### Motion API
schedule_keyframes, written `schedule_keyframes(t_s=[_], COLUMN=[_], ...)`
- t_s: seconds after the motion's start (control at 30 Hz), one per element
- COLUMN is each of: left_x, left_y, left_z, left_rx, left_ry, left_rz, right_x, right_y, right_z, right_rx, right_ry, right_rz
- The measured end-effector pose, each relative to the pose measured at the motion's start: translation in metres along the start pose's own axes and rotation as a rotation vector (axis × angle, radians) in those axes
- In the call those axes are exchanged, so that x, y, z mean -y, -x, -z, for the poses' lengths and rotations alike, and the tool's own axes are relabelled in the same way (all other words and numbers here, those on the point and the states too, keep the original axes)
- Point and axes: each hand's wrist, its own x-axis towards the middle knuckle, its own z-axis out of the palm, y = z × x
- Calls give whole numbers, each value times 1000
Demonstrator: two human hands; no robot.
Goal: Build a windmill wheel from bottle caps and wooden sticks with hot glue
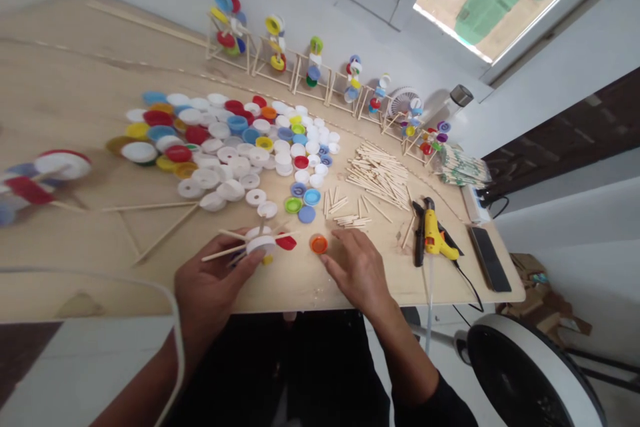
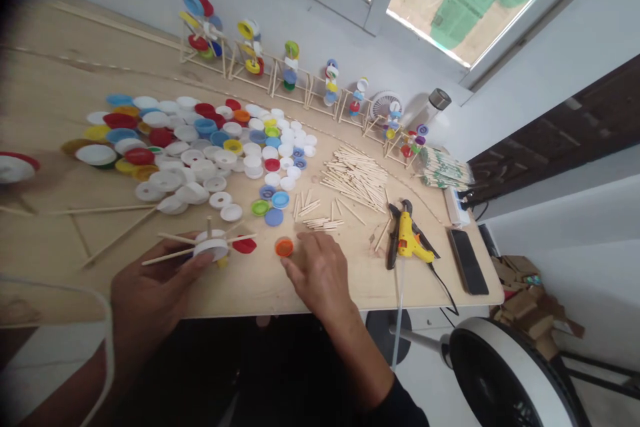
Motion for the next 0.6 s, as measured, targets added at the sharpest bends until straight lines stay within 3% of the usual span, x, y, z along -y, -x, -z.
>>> schedule_keyframes(t_s=[0.23,0.43,0.6], left_x=[-13,-16,-13], left_y=[0,1,1], left_z=[1,3,4], left_rx=[49,83,98], left_ry=[47,14,-13], left_rz=[26,-1,-33], right_x=[4,2,17], right_y=[-15,-20,-30], right_z=[-16,4,20], right_rx=[45,37,96], right_ry=[139,-183,-348], right_rz=[-1,2,86])
